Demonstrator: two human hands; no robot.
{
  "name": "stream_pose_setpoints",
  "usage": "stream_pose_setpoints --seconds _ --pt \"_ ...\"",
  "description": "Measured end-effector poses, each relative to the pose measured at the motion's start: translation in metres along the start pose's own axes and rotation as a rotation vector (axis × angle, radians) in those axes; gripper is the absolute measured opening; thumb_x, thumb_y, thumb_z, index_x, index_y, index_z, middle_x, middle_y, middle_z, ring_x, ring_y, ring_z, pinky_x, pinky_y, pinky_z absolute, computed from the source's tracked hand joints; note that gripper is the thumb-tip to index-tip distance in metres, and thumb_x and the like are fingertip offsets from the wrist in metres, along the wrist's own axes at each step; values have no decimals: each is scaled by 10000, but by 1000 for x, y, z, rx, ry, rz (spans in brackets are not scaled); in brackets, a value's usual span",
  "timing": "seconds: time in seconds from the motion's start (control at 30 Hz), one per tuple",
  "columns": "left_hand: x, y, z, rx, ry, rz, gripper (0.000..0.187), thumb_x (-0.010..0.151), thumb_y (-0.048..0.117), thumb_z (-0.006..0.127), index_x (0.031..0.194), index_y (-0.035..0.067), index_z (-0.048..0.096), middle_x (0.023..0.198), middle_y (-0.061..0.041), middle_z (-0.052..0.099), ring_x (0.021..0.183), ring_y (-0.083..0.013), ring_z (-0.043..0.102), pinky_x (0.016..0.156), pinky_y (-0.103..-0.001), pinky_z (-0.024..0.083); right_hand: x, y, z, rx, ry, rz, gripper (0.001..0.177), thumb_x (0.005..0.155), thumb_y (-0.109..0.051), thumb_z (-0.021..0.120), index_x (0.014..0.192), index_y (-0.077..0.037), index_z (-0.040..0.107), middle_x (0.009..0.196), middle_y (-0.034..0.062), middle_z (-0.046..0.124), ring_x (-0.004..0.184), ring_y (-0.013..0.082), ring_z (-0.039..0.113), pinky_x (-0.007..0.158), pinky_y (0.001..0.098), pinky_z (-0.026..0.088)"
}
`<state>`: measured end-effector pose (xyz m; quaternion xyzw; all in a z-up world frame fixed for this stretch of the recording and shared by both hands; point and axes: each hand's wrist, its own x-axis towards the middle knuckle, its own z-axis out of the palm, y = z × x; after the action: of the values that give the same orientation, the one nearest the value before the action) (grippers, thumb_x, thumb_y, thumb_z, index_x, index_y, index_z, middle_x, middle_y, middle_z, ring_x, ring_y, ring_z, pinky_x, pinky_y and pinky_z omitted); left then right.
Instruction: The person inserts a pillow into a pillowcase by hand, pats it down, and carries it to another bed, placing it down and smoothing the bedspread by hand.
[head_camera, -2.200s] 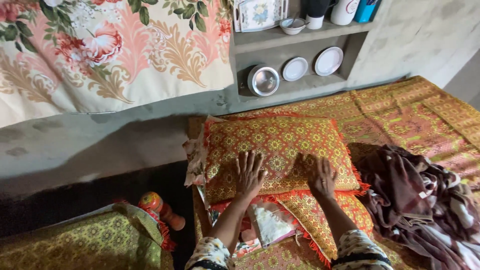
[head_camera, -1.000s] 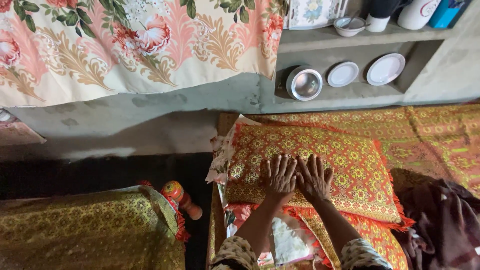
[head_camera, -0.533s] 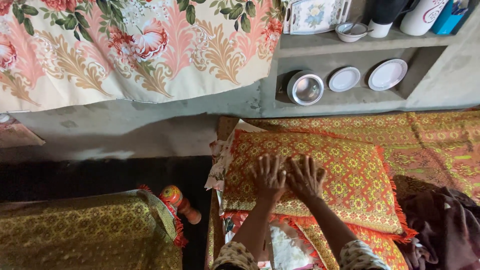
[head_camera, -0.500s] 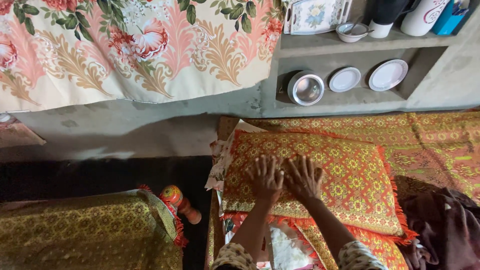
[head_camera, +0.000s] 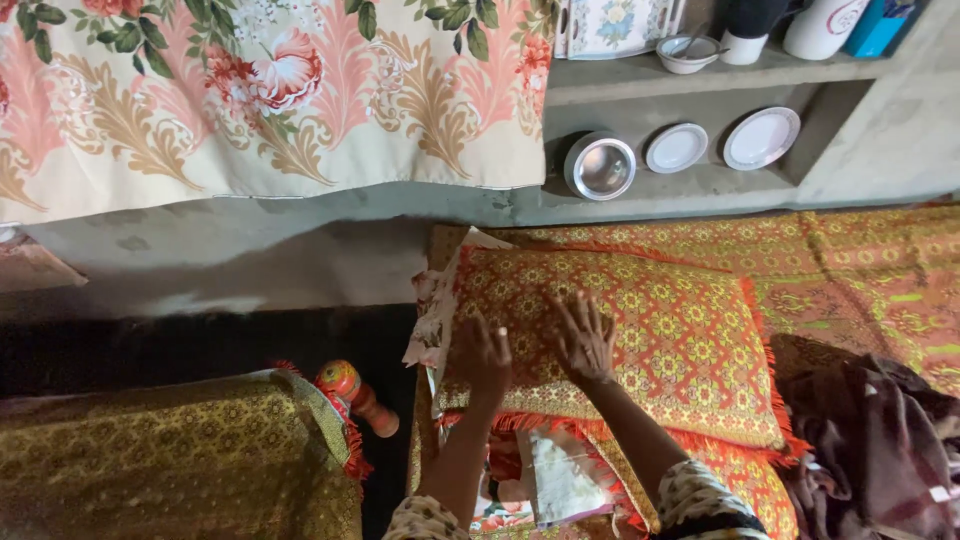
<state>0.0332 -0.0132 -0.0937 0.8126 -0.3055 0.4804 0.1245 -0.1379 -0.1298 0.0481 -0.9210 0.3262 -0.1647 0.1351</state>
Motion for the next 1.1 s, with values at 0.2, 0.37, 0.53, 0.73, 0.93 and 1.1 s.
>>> stream_pose_setpoints --seconds 0.2,0.37,0.53,0.73,0.93,1.1 --pt "82 93 -105 -618 -588 -64 695 1055 503 375 1611 94 292 1679 -200 247 1564 -376 182 1264 -593 49 -32 52 -2 -39 -12 -277 767 968 -530 508 1614 -216 238 1717 122 142 1566 327 91 1196 673 24" --pt "79 174 -111 -743 -595 80 668 1088 497 280 1617 89 268 1699 -203 239 1589 -377 142 1273 -572 13 -49 128 -8 -76 66 -58 768 881 -386 615 1571 -184 344 1676 108 295 1555 266 270 1271 597 147" --pt "85 232 -148 -771 -620 226 646 1098 478 246 1614 89 261 1699 -174 251 1590 -346 134 1250 -615 -59 -77 199 -23 -5 355 138 653 928 -302 583 1531 -102 430 1621 180 386 1465 338 394 1163 574 287" --pt "90 276 -150 -742 -794 489 659 1061 484 259 1604 111 285 1686 -139 214 1580 -333 131 1252 -616 -47 -75 257 -14 101 266 14 486 1028 -239 490 1487 -81 507 1547 151 525 1429 331 509 1197 502 384" --pt "125 233 -124 -500 -880 431 664 1049 471 371 1608 139 232 1706 -180 120 1572 -353 82 1235 -603 -28 -62 312 0 43 309 177 613 967 -274 468 1564 -138 475 1630 133 479 1472 274 494 1279 557 283" --pt "110 203 -88 -314 -918 286 671 1065 542 154 1638 193 146 1727 -113 54 1594 -317 16 1241 -581 -81 -55 356 24 -101 260 574 887 1018 -668 343 1658 -71 202 1713 202 151 1590 319 162 1269 604 113"
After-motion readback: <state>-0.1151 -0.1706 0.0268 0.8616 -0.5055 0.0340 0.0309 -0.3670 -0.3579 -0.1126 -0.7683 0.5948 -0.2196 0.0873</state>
